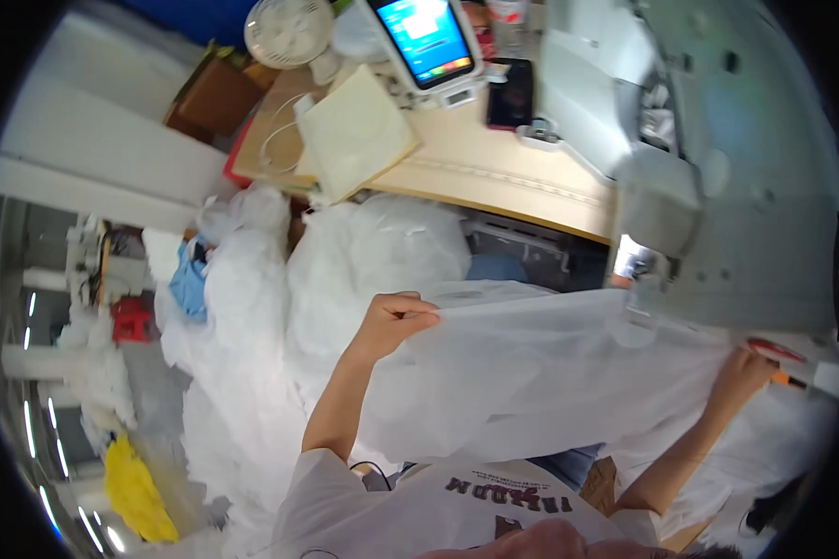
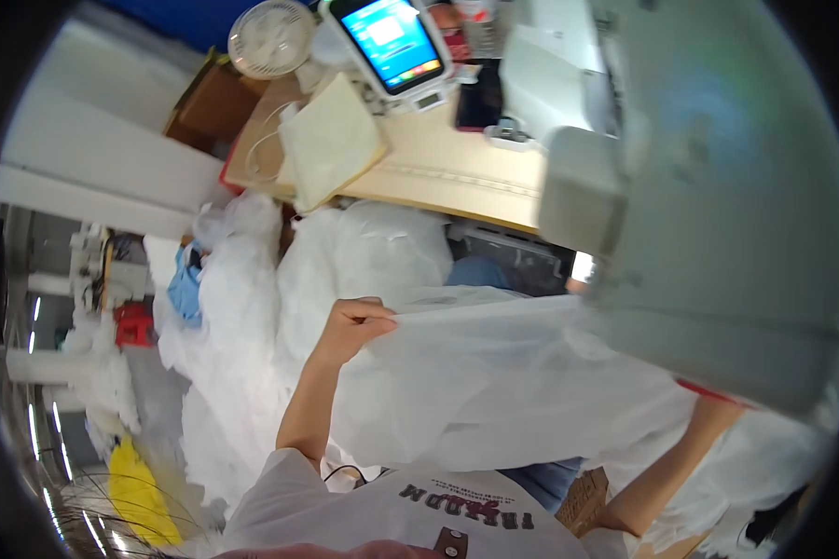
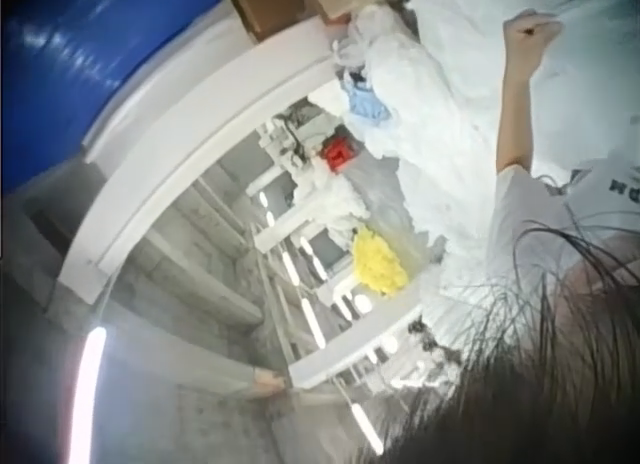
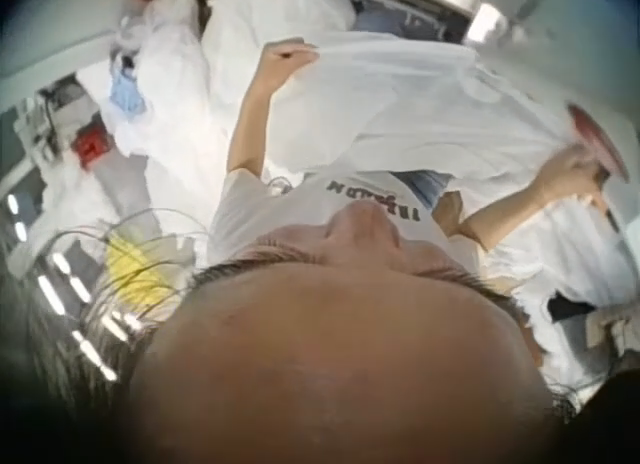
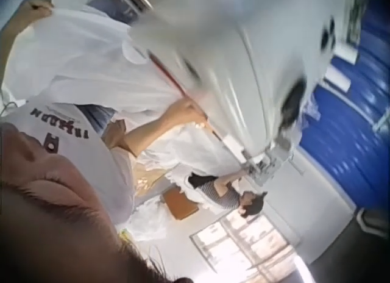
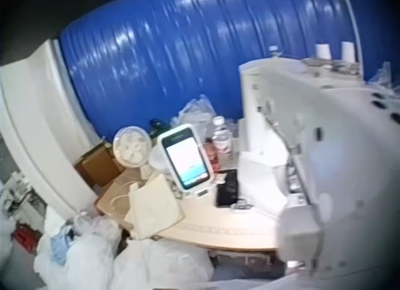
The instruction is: Feeding and smoothing large sheets of white fabric into an industrial machine on a factory floor.
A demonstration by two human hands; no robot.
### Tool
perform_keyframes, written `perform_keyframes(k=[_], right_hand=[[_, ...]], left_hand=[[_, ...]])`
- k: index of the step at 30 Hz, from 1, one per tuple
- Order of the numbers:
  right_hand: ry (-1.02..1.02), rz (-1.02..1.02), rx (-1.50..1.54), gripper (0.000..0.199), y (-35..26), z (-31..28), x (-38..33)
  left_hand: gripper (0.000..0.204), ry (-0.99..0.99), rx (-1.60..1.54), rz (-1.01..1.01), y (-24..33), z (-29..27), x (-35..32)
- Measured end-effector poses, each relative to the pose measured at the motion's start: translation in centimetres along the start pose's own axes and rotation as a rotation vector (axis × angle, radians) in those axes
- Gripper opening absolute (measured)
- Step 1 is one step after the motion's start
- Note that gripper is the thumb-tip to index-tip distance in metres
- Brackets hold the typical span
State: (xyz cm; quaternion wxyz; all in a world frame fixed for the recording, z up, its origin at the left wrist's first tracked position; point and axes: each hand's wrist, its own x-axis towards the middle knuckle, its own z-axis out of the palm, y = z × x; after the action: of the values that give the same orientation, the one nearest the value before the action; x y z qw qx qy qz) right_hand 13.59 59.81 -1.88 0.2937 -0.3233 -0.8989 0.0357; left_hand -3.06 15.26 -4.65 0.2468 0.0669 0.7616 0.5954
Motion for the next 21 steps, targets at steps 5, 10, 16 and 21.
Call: perform_keyframes(k=[5,10,16,21], right_hand=[[0.158,0.382,0.406,0.034,0.1,-1.4,-0.1],[0.304,0.566,0.455,0.038,1.3,-2.1,-0.9],[-0.521,0.164,0.126,0.043,7.3,7.6,-12.1],[-0.663,0.03,0.429,0.04,-5.9,8.9,-15.1]], left_hand=[[0.018,0.438,0.519,0.272,-9.7,-7.2,4.2],[0.05,1.304,1.678,-0.284,-20.0,-12.6,8.2],[0.017,0.663,0.696,-0.14,-19.9,-11.2,0.7],[0.02,0.234,0.526,-0.07,-12.0,-8.7,-9.6]])
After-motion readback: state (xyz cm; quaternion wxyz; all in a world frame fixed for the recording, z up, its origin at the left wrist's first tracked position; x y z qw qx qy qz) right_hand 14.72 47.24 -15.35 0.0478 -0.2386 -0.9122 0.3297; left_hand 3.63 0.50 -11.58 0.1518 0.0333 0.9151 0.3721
